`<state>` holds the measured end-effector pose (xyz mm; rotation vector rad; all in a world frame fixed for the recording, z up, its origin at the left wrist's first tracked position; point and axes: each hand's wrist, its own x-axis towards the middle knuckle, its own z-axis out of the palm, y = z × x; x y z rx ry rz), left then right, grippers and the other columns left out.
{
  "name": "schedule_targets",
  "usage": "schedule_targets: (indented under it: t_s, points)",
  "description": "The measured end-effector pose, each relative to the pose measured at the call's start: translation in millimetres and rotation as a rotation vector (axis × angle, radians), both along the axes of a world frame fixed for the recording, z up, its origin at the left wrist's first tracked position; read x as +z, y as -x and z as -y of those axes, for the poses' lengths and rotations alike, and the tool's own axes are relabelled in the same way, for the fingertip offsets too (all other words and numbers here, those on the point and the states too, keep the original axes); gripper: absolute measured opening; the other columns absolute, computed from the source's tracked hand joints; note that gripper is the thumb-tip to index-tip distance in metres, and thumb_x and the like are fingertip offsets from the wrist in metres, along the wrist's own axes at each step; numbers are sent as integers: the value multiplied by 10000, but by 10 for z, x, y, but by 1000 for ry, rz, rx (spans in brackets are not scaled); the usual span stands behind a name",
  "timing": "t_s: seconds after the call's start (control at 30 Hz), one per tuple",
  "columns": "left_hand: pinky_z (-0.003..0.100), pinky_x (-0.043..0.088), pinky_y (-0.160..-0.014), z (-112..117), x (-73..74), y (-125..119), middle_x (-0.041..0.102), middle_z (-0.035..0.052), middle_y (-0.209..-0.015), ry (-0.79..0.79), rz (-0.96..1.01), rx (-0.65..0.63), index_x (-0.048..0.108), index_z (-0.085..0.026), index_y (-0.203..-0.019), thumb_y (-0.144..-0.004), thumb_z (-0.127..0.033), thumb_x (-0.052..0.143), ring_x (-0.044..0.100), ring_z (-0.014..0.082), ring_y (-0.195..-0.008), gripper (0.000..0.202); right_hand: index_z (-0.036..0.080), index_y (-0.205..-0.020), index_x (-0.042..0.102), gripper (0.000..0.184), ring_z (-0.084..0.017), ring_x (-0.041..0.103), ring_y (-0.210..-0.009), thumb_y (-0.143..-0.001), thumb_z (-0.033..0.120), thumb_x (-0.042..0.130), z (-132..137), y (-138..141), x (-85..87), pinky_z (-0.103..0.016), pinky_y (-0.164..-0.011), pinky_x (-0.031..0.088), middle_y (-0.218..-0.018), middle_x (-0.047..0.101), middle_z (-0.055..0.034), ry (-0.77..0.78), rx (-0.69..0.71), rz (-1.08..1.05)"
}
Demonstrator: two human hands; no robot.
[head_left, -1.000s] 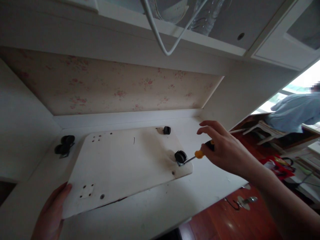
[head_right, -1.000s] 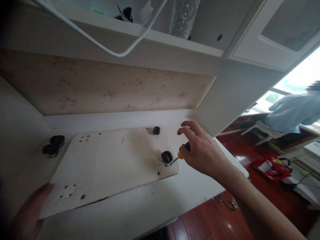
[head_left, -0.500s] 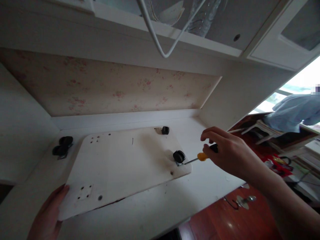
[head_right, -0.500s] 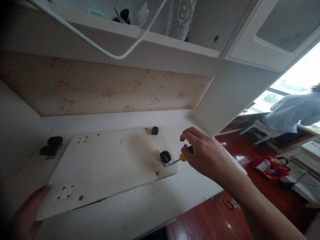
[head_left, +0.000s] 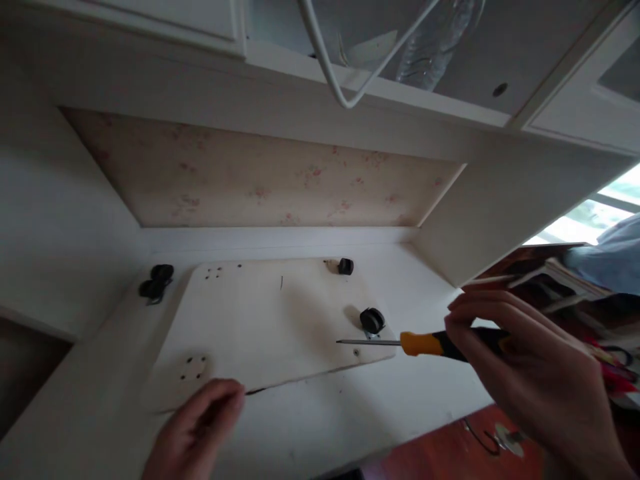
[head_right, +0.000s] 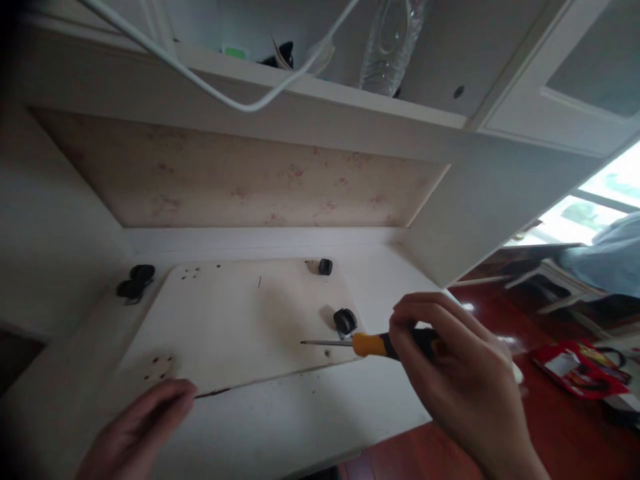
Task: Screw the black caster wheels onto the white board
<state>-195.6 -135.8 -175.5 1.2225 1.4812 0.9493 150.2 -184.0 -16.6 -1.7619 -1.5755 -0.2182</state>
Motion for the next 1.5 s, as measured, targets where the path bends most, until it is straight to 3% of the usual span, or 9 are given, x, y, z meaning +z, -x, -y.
schedule_targets:
  t_s: [0.07,0.17,0.3,0.43,0.67,1.07,1.2,1.37,1.5]
  points:
    - [254,485,-566,99,83,-340,644,42,-668,145,242,-108,750,-222,-757,-610,-584,784,575,177,-622,392,294,-827,641,100,-213,608,-792,-859,388,642,9,126,-189,-340,-631,501,-921,644,-32,-8,-73,-212]
    - [211,277,-402,129,44,-610,506,-14,-548,306,579,6,753,-197,-833,-545,-631,823,353,72,-437,525,276,-826,633,190,-160,516,-606,-821,462,672,0,315,-534,-289,-441,422,-908,620,-34,43,-184,-606]
    - [202,273,-408,105,-7,-626,564,5,-669,283,794,122,744,-194,-948,-526,-547,882,385,59,-471,567,249,-871,640,286,-137,504,-618,-731,462,768,-32,519,-988,-230,-398,409,-934,611,-33,8,-146,-1063]
    - [183,290,-422,58,77,-585,577,8,-720,183,844,223,737,-172,-934,-582,-484,881,428,54,-516,492,234,-896,654,358,-116,499,-637,-677,467,814,-45,628,-1239,-191,-405,402,-951,610,-28,19,-140,-1252]
    - [174,233,-393,-23,95,-620,425,-66,-528,197,848,258,737,-157,-844,-526,-486,907,317,33,-445,488,227,-872,651,394,-91,469,-586,-633,478,838,-54,723,-1272,-181,-387,388,-906,591,-13,43,-117,-1347]
    - [168,289,-420,-76,76,-624,520,-43,-557,176,844,318,742,-159,-781,-476,-437,935,373,29,-450,455,239,-868,657,328,-86,429,-537,-675,443,824,-70,726,-1358,-191,-397,376,-757,563,18,75,9,-1411]
    - [169,302,-405,-112,99,-616,522,-49,-547,189,844,320,713,-168,-729,-449,-401,945,356,30,-435,432,222,-819,719,314,-112,526,-636,-606,393,873,-34,756,-1325,-203,-470,433,-860,621,-20,49,79,-1549]
    - [181,340,-402,-149,66,-541,489,-62,-534,181,806,275,690,-176,-708,-466,-387,938,340,32,-416,405,239,-838,772,427,-200,633,-934,-482,418,926,49,682,-1418,-289,-808,533,-971,698,-62,-83,190,-1801]
    - [199,345,-378,-156,2,-278,479,-59,-528,76,714,272,643,-188,-679,-531,-410,906,333,49,-402,375,246,-855,744,489,-130,633,-849,-524,581,873,86,323,-1288,-241,-804,540,-869,668,7,-424,7,-1830]
